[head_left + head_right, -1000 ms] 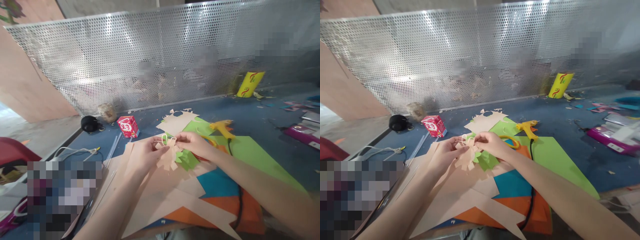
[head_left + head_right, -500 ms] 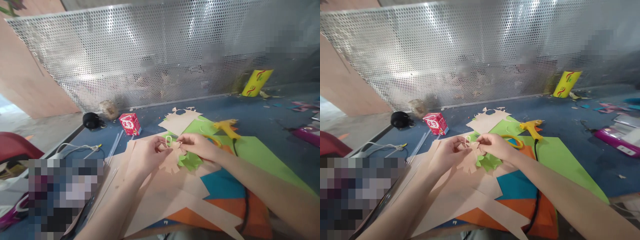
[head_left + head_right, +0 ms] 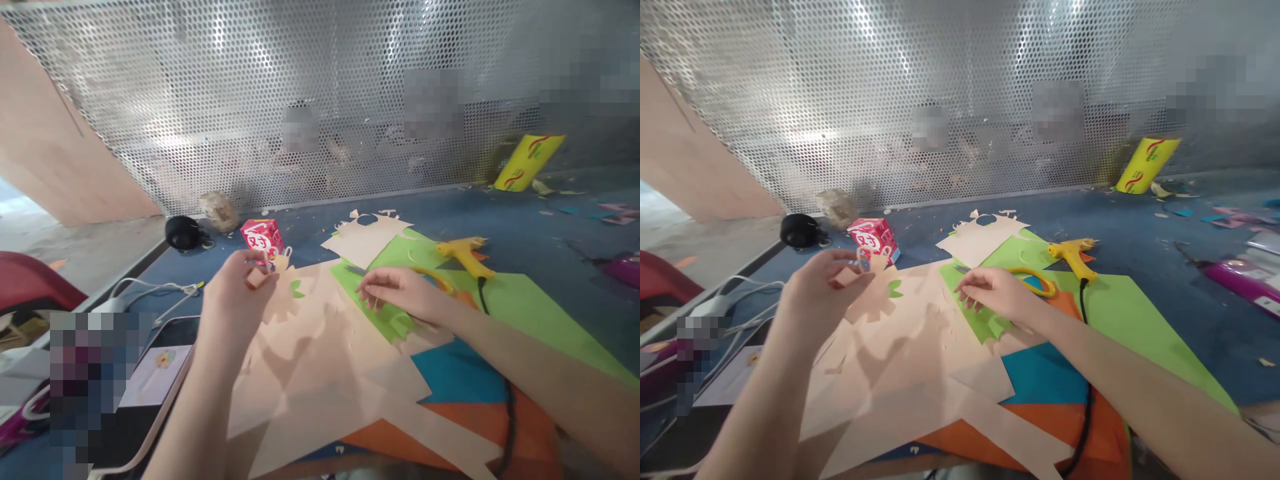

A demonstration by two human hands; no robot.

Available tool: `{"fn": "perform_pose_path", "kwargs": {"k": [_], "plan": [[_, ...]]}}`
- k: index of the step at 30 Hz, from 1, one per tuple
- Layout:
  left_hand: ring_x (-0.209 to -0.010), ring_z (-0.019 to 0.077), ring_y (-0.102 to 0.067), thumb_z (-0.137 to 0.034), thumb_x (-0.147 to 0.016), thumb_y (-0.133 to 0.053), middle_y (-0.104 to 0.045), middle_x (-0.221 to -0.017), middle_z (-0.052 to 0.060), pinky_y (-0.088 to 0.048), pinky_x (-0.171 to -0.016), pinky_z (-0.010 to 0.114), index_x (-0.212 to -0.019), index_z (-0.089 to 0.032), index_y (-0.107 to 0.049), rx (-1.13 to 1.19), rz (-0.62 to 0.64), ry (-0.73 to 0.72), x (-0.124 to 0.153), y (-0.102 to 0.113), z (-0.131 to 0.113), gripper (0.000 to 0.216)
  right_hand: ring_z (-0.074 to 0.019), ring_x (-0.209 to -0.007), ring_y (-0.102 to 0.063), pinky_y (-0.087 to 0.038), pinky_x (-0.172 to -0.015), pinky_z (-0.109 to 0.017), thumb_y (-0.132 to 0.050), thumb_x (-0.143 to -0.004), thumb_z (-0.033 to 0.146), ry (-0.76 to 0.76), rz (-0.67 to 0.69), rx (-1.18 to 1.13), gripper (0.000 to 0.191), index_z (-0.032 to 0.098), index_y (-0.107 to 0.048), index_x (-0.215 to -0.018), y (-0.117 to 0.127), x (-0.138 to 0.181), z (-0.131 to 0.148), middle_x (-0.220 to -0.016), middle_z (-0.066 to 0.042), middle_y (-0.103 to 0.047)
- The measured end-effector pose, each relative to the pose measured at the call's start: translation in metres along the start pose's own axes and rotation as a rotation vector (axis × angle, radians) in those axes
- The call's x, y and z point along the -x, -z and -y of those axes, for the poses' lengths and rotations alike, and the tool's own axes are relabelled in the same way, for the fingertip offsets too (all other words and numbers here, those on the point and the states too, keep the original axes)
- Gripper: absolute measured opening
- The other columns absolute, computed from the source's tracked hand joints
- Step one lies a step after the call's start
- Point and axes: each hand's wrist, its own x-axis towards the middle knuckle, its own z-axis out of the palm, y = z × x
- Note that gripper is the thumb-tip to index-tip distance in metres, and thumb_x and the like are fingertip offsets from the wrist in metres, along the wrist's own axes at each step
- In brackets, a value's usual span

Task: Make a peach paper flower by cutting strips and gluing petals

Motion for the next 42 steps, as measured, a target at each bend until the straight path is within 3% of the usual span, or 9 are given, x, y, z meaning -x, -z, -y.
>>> {"fn": "perform_pose_path", "kwargs": {"k": [4, 8, 18, 25, 29, 31, 36, 42], "plan": [[-0.061, 0.0168, -0.056, -0.03, -0.065, -0.062, -0.062, -0.072, -0.002, -0.039, -0.054, 0.023, -0.095, -0.023, -0.054, -0.136, 0.169, 0.188, -0.012, 0.024, 0.014, 0.032, -0.0121, -0.07, -0.061, -0.049, -0.063, -0.026, -0.048, -0.083, 0.018, 0.02, -0.008, 0.01, 0.013, 0.015, -0.061, -0.081, 0.002, 0.0, -0.002, -0.077, -0.003, -0.064], [-0.062, 0.0187, -0.055, -0.027, -0.067, -0.06, -0.059, -0.074, 0.0, -0.038, -0.051, 0.024, -0.098, -0.02, -0.051, -0.294, 0.302, 0.314, -0.021, 0.034, 0.025, 0.033, -0.0123, -0.07, -0.061, -0.049, -0.064, -0.026, -0.047, -0.083, 0.019, 0.02, 0.0, 0.04, 0.014, 0.015, -0.06, -0.08, 0.002, 0.0, -0.002, -0.077, -0.004, -0.064], [-0.067, 0.0218, -0.054, -0.023, -0.063, -0.062, -0.05, -0.065, 0.0, -0.036, -0.055, 0.025, -0.081, -0.02, -0.051, -0.335, 0.167, 0.256, -0.021, 0.03, 0.024, 0.02, -0.0128, -0.07, -0.061, -0.049, -0.064, -0.026, -0.048, -0.083, 0.02, 0.03, 0.007, 0.052, 0.013, 0.016, -0.06, -0.079, 0.002, 0.002, 0.0, -0.077, -0.004, -0.064], [-0.063, 0.017, -0.052, -0.033, -0.068, -0.06, -0.058, -0.073, 0.001, -0.036, -0.054, 0.024, -0.095, -0.02, -0.052, -0.114, 0.085, 0.112, -0.016, 0.022, 0.018, 0.031, -0.0125, -0.07, -0.06, -0.049, -0.064, -0.026, -0.049, -0.083, 0.023, 0.054, 0.007, 0.015, 0.014, 0.016, -0.061, -0.079, 0.004, 0.003, 0.0, -0.078, -0.004, -0.064], [-0.052, 0.0101, -0.049, -0.032, -0.066, -0.068, -0.054, -0.061, -0.005, -0.038, -0.05, 0.021, -0.095, -0.02, -0.054, 0.488, 0.307, 0.009, -0.01, 0.007, 0.009, 0.034, -0.0122, -0.068, -0.06, -0.049, -0.064, -0.027, -0.05, -0.082, 0.023, 0.06, 0.009, 0.012, 0.013, 0.016, -0.061, -0.079, 0.004, 0.003, 0.0, -0.078, -0.004, -0.064], [-0.045, 0.0074, -0.045, -0.031, -0.064, -0.071, -0.051, -0.057, -0.008, -0.036, -0.044, 0.019, -0.094, -0.02, -0.054, 0.677, 0.437, 0.002, -0.007, 0.0, 0.005, 0.036, -0.012, -0.068, -0.06, -0.048, -0.064, -0.027, -0.05, -0.083, 0.023, 0.058, 0.012, 0.02, 0.013, 0.016, -0.061, -0.079, 0.004, 0.003, 0.0, -0.077, -0.004, -0.064], [-0.043, 0.0058, -0.046, -0.028, -0.064, -0.073, -0.05, -0.055, -0.008, -0.036, -0.04, 0.016, -0.095, -0.019, -0.056, 0.743, 0.593, 0.05, -0.005, -0.011, 0.001, 0.036, -0.0121, -0.068, -0.06, -0.049, -0.064, -0.027, -0.052, -0.082, 0.023, 0.045, 0.018, 0.015, 0.012, 0.016, -0.062, -0.081, 0.003, 0.002, 0.001, -0.077, -0.004, -0.065], [-0.046, 0.0045, -0.049, -0.024, -0.062, -0.075, -0.054, -0.055, -0.008, -0.037, -0.043, 0.015, -0.092, -0.018, -0.057, 0.781, 0.537, 0.056, -0.005, -0.018, 0.0, 0.035, -0.0111, -0.067, -0.06, -0.05, -0.064, -0.026, -0.05, -0.085, 0.024, 0.038, 0.005, 0.016, 0.014, 0.015, -0.061, -0.082, 0.002, 0.002, 0.001, -0.079, -0.004, -0.065]]}}
